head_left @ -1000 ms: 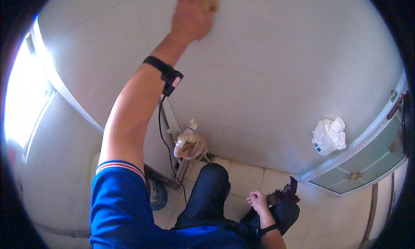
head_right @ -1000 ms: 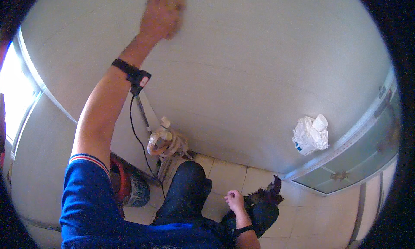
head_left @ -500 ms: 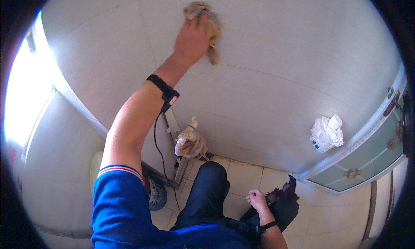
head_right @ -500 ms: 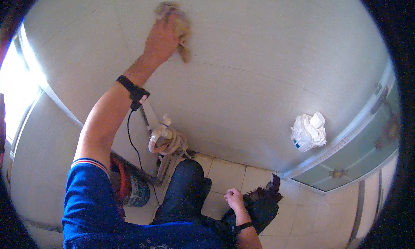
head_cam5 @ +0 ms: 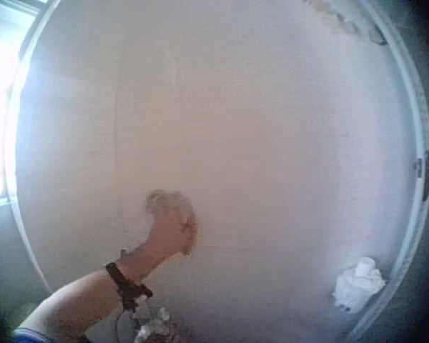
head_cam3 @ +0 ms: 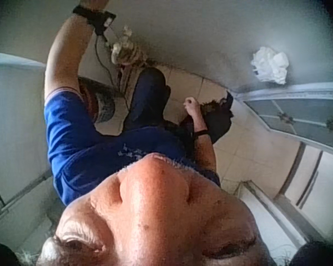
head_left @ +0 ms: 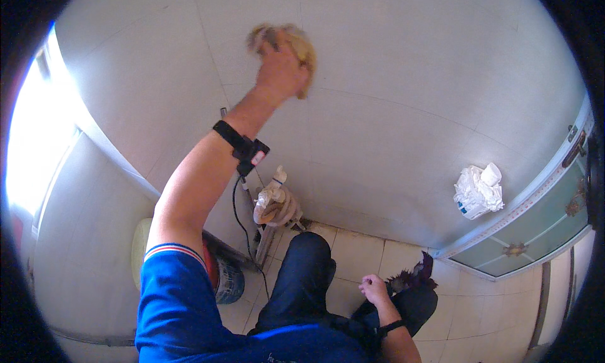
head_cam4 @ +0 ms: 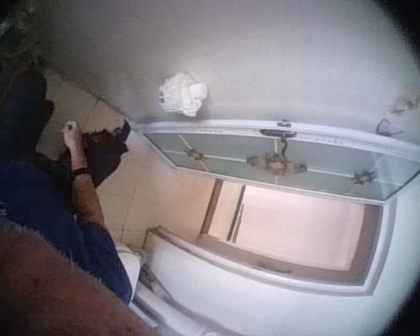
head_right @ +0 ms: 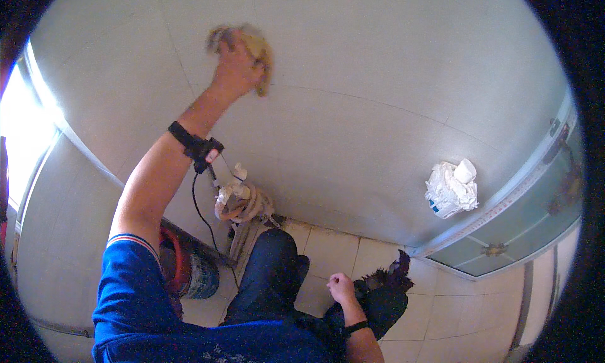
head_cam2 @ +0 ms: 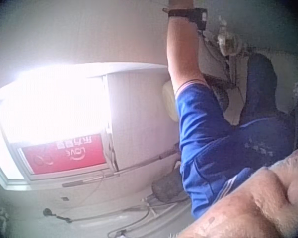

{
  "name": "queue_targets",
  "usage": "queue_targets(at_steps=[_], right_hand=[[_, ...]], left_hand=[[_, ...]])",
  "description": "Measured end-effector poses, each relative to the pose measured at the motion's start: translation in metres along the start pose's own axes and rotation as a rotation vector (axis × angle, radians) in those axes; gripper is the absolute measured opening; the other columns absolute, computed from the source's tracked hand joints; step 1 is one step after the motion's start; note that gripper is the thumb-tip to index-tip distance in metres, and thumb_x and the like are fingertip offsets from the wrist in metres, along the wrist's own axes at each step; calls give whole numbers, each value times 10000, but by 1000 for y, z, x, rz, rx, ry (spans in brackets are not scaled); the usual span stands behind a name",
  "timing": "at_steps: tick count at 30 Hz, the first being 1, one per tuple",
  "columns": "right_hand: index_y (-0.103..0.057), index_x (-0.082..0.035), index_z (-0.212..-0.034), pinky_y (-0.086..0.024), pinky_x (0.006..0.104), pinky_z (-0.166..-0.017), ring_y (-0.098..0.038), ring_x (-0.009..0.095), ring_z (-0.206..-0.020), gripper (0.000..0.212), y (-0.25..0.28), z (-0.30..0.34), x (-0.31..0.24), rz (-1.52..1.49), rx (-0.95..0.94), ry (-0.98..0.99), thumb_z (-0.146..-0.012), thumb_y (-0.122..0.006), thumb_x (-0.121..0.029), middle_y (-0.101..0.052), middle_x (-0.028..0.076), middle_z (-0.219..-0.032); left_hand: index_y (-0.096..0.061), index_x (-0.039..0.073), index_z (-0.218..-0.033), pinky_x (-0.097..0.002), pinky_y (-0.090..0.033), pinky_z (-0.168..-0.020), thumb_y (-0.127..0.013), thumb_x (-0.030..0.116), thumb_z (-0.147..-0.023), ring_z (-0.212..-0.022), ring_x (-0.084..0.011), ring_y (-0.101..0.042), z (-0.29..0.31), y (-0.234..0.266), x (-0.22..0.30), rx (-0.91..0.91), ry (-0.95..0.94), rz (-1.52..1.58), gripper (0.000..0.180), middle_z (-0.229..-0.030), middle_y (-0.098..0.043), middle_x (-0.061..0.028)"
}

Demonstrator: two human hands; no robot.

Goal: The person kneels on the bathroom floor and wipes the tiled wall with a cloth, moving from lower to higher sections and occasionally switching hands. The person also briefly uses a scraper on the wall surface.

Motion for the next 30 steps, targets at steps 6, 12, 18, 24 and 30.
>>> queue_targets(at_steps=[6, 12, 18, 24, 30], right_hand=[[-648, 4, -1049, -579, 326, -649, -720, 180, -738, 115, -4, -7, 3, 94, 27, 120, -992, -605, -86, -733, 117, -868], [-647, 1, -1040, -580, 322, -656, -722, 184, -717, 114, -4, -4, 16, 141, 38, 131, -961, -616, -76, -736, 123, -848], [-650, -12, -1042, -581, 338, -659, -723, 196, -707, 127, -7, -13, 29, 222, 38, 158, -957, -631, -105, -748, 128, -849], [-676, -23, -1012, -586, 355, -708, -738, 206, -759, 145, -9, -14, 25, 283, 67, 146, -949, -651, -151, -754, 122, -837], [-725, -65, -1025, -571, 440, -862, -721, 378, -963, 215, 0, -3, 9, 269, 36, 41, -901, -686, -236, -751, 192, -993]], left_hand=[[-219, -53, -1573, -552, -360, -1200, -764, 226, -852, -1430, -611, -313, 16, -11, 16, -147, -58, -82, 947, -1534, -264, -435], [-139, -78, -1524, -471, -491, -1070, -711, 206, -892, -1254, -484, -575, 19, -35, -140, -156, 189, -202, 899, -1454, -424, -373], [-212, -166, -1473, -450, -444, -1124, -768, 344, -861, -1302, -441, -557, 23, -51, -106, -226, 265, 274, 971, -1367, -562, -352], [-176, -138, -1544, -477, -411, -1161, -730, 342, -907, -1361, -515, -466, 42, -46, 24, -356, 221, 292, 971, -1417, -462, -403], [-241, -72, -1565, -545, -404, -1159, -714, 296, -917, -1369, -577, -409, 29, -1, 90, -22, -215, -176, 883, -1464, -340, -441]])
Point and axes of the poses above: each hand's wrist, its own z-axis away from the middle knuckle, its own y-axis out of the back of the hand, x = y × z, the point moved 8 cm from there along -z, towards the middle knuckle
